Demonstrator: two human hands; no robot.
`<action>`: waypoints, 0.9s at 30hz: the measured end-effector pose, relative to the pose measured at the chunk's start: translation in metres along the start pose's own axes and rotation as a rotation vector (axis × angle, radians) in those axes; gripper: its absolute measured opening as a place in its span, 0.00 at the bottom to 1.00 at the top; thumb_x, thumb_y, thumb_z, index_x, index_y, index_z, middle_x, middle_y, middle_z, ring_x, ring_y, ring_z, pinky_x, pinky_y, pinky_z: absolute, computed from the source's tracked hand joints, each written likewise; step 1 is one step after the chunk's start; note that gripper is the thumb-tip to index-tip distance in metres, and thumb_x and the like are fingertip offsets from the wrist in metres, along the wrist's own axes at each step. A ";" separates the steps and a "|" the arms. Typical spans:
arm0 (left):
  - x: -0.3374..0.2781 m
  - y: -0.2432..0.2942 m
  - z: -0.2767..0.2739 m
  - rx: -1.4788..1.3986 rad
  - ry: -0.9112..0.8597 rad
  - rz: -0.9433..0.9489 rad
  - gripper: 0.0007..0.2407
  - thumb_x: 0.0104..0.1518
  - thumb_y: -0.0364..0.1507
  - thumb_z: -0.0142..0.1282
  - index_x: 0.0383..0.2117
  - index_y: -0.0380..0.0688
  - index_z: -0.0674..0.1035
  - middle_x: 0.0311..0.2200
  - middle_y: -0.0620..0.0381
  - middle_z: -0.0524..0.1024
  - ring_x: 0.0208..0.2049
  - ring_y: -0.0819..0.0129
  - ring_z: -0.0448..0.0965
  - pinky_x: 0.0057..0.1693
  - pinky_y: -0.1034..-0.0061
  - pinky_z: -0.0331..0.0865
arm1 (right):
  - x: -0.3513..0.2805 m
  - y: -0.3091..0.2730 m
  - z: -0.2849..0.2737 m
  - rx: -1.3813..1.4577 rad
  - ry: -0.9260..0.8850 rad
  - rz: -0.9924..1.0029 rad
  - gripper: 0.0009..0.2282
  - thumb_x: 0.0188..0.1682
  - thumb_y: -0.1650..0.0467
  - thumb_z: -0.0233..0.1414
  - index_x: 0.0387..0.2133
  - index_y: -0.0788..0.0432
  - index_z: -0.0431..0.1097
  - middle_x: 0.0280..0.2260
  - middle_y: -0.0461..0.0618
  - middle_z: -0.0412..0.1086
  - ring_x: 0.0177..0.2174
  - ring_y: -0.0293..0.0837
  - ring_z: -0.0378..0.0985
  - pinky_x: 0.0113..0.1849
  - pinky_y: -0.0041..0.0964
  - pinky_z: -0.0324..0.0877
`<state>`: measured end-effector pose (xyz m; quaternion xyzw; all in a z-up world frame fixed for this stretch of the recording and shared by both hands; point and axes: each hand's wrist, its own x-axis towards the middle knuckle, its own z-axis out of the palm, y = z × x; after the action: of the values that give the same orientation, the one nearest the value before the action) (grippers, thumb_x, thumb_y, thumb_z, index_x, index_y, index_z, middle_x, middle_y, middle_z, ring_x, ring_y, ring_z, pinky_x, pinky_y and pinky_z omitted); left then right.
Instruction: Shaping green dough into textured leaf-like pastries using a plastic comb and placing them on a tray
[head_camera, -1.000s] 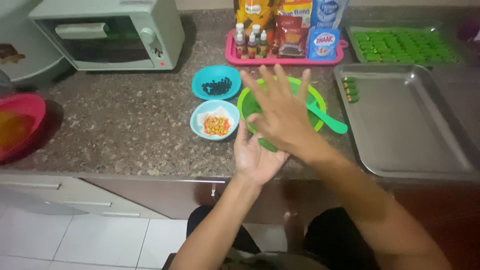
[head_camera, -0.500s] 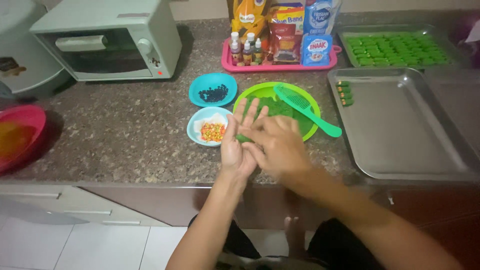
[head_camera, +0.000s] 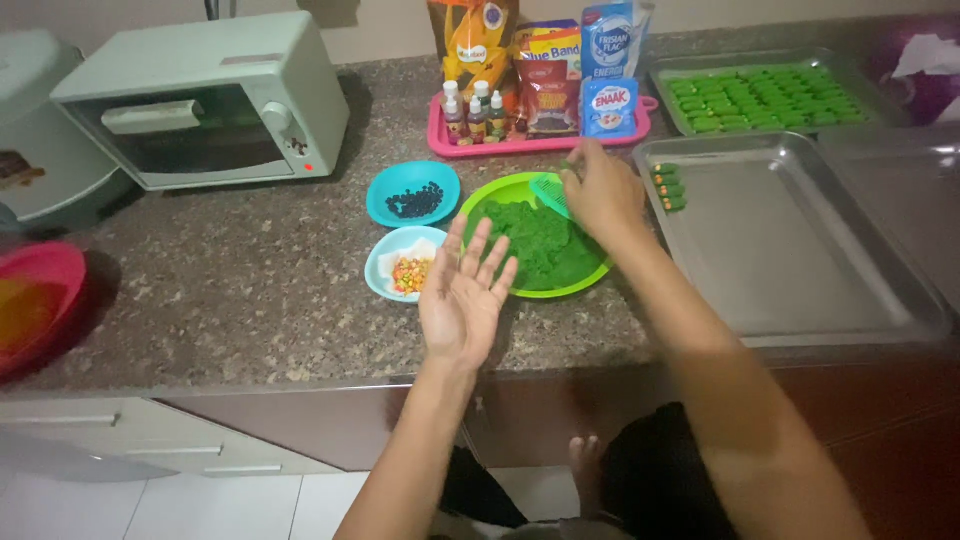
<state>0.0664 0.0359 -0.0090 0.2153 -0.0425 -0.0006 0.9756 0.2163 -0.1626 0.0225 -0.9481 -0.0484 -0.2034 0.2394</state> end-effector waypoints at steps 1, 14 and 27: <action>-0.004 0.001 0.001 0.003 -0.003 0.001 0.24 0.65 0.45 0.38 0.68 0.58 0.63 0.67 0.50 0.61 0.67 0.48 0.60 0.68 0.54 0.58 | 0.001 0.001 0.003 0.003 0.004 0.000 0.08 0.51 0.61 0.57 0.41 0.44 0.69 0.33 0.51 0.77 0.41 0.60 0.80 0.42 0.62 0.70; -0.018 0.010 -0.005 0.099 0.021 0.005 0.22 0.64 0.40 0.43 0.65 0.54 0.67 0.66 0.51 0.64 0.62 0.54 0.66 0.63 0.57 0.65 | -0.003 -0.001 0.022 -0.311 0.036 -0.082 0.12 0.54 0.61 0.53 0.46 0.52 0.68 0.34 0.61 0.78 0.44 0.63 0.79 0.46 0.59 0.63; 0.008 -0.024 0.017 0.209 0.075 0.016 0.33 0.64 0.31 0.48 0.72 0.53 0.42 0.72 0.39 0.36 0.70 0.34 0.47 0.70 0.47 0.51 | -0.016 -0.022 -0.008 -0.188 -0.012 -0.109 0.10 0.62 0.62 0.35 0.48 0.51 0.60 0.30 0.65 0.76 0.33 0.70 0.82 0.36 0.67 0.72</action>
<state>0.0735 0.0070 -0.0025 0.3154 -0.0076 0.0196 0.9487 0.1948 -0.1475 0.0321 -0.9636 -0.0822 -0.2139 0.1376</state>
